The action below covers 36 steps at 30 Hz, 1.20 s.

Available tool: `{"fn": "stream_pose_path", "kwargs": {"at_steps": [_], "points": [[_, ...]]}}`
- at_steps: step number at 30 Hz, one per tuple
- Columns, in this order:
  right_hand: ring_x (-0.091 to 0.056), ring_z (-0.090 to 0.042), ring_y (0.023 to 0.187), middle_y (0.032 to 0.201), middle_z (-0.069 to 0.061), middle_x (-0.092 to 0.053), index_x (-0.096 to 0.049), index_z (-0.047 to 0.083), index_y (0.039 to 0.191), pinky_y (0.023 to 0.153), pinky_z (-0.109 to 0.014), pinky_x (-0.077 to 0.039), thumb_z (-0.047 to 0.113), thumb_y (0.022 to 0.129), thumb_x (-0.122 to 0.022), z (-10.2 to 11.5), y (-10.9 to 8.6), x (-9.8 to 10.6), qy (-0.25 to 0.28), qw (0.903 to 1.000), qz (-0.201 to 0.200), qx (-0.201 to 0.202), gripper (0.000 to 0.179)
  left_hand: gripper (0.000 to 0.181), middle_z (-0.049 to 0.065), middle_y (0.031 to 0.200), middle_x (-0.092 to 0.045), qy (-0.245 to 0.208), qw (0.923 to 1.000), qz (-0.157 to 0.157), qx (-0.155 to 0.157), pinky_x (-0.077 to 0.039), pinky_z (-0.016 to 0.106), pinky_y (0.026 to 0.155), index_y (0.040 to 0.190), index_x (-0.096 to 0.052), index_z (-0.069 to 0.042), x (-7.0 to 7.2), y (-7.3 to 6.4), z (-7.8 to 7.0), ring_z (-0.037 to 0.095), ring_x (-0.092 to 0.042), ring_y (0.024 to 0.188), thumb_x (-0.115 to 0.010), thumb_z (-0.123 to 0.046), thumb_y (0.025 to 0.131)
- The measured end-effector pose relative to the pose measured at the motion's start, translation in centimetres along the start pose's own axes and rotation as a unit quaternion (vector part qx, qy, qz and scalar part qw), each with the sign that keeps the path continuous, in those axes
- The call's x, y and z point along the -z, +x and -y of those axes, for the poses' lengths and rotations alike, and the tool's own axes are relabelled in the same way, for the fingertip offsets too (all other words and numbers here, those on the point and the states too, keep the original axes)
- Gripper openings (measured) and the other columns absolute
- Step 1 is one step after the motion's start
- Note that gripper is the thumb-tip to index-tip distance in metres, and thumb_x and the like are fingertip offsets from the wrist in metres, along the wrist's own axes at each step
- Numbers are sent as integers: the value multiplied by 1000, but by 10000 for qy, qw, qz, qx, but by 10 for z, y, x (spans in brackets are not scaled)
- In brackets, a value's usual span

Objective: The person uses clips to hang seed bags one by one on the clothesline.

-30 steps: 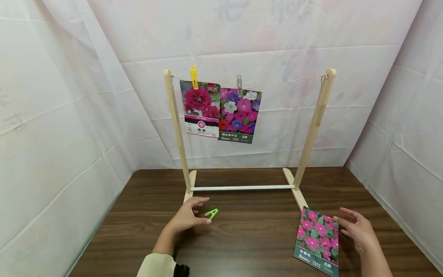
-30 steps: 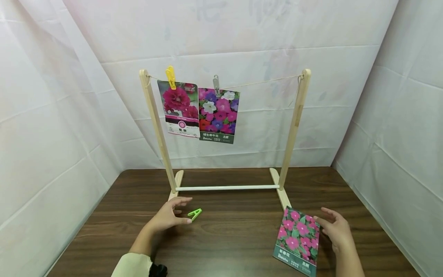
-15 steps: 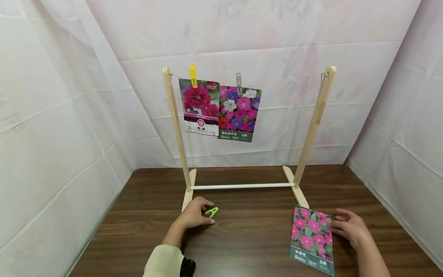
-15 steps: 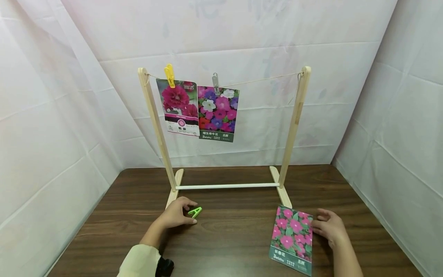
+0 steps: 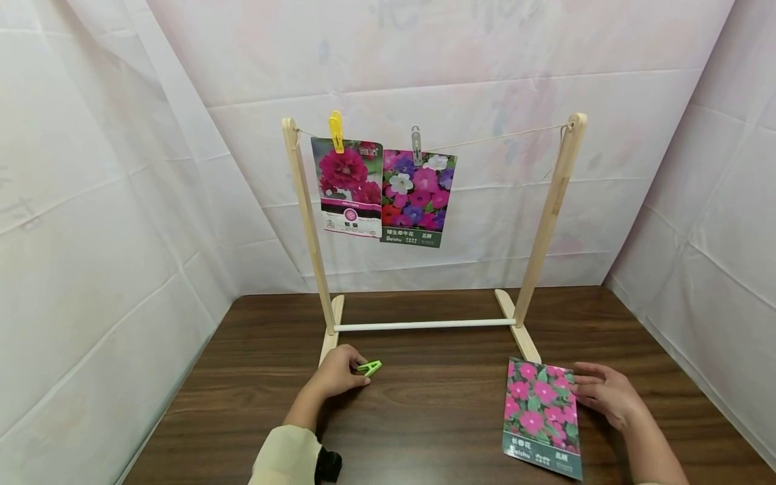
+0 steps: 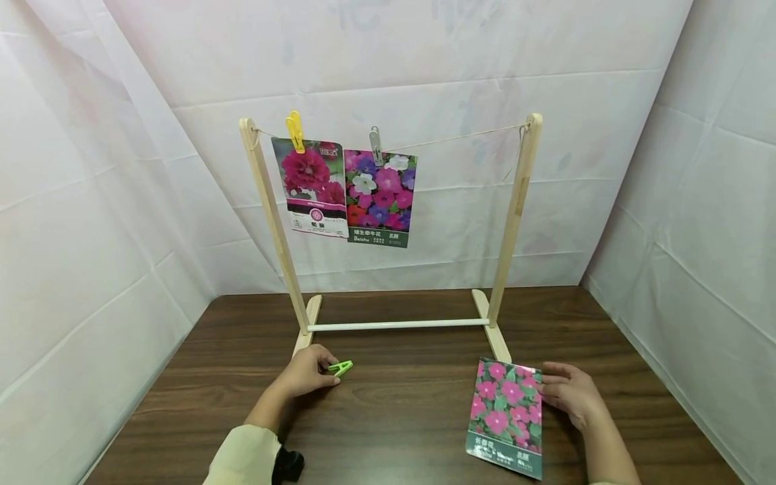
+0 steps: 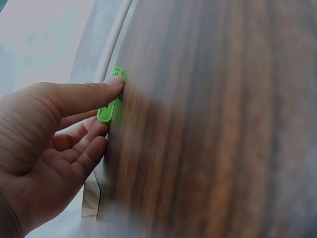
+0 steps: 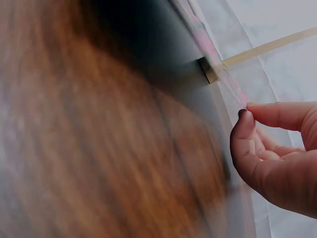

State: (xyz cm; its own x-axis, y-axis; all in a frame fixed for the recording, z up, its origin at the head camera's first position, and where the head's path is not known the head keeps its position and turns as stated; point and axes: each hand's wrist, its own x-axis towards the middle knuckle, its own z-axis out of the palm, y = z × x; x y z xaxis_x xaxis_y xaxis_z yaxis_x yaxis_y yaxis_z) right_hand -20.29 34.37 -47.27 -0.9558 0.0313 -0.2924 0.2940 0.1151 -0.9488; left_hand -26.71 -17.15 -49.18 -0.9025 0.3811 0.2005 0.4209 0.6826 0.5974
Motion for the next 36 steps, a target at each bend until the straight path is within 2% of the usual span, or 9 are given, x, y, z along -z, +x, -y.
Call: {"fn": "stream_pose_path", "kwargs": {"at_steps": [5, 7, 13, 18, 24, 28, 33, 36], "points": [[-65, -11, 84, 93, -1, -66, -55, -15, 125, 75, -29, -57, -8, 87, -66, -2, 0, -3, 206, 9995, 151, 166, 41, 21, 2, 87, -62, -179, 9998, -33, 24, -50, 25, 66, 90, -76, -8, 1, -1, 0, 15, -59, 78, -87, -7, 71], [-64, -12, 84, 94, -2, -65, -60, -11, 119, 76, -29, -56, -8, 87, -65, -2, 0, -5, 189, 9992, 219, 280, 33, 22, 3, 89, -63, -245, 9997, -32, 21, -51, 25, 68, 92, -76, -7, 1, -1, 0, 16, -60, 79, -86, -7, 72], [-64, -13, 86, 96, -3, -65, -60, -4, 114, 76, -28, -56, -6, 91, -61, 3, 0, -11, 256, 9956, 197, 880, 23, 25, 3, 88, -66, -364, 9993, -42, 47, -52, 25, 68, 97, -75, -4, 0, 0, 0, 16, -62, 78, -84, -6, 74], [-66, -14, 84, 95, 1, -68, -62, 7, 109, 73, -31, -57, 1, 95, -59, 9, -3, -14, 331, 9919, 267, 1195, 15, 22, 4, 86, -68, -801, 9965, -114, 214, -52, 25, 68, 97, -73, -3, 0, 1, -1, 17, -62, 79, -82, -5, 76], [-67, -16, 88, 96, 0, -69, -57, 6, 111, 73, -36, -58, 6, 99, -57, 17, -7, -18, 264, 9877, 459, 1474, 13, 21, 5, 88, -70, -1181, 9929, -130, 77, -52, 24, 66, 99, -73, -3, -1, 2, -4, 18, -65, 79, -80, -6, 79], [-67, -16, 87, 95, -1, -69, -55, 4, 112, 72, -36, -58, 8, 99, -56, 25, -10, -21, 192, 9845, 524, 1661, 13, 24, 5, 86, -70, -1268, 9918, -186, -10, -52, 23, 66, 102, -72, 0, -2, 4, -7, 18, -65, 77, -79, -6, 80], [-67, -16, 82, 93, 0, -68, -57, 5, 108, 70, -34, -58, 7, 98, -58, 32, -13, -26, 232, 9813, 519, 1839, 10, 29, 6, 85, -70, -1317, 9908, -315, -76, -53, 24, 67, 103, -70, 4, 0, 6, -12, 17, -65, 77, -80, -6, 78], [-68, -16, 81, 92, 0, -68, -60, 8, 106, 70, -33, -58, 5, 98, -58, 35, -14, -28, 335, 9791, 505, 1940, 8, 26, 5, 85, -70, -1435, 9888, -384, -112, -53, 25, 67, 102, -71, 3, 0, 7, -17, 15, -64, 76, -79, -5, 79]]}}
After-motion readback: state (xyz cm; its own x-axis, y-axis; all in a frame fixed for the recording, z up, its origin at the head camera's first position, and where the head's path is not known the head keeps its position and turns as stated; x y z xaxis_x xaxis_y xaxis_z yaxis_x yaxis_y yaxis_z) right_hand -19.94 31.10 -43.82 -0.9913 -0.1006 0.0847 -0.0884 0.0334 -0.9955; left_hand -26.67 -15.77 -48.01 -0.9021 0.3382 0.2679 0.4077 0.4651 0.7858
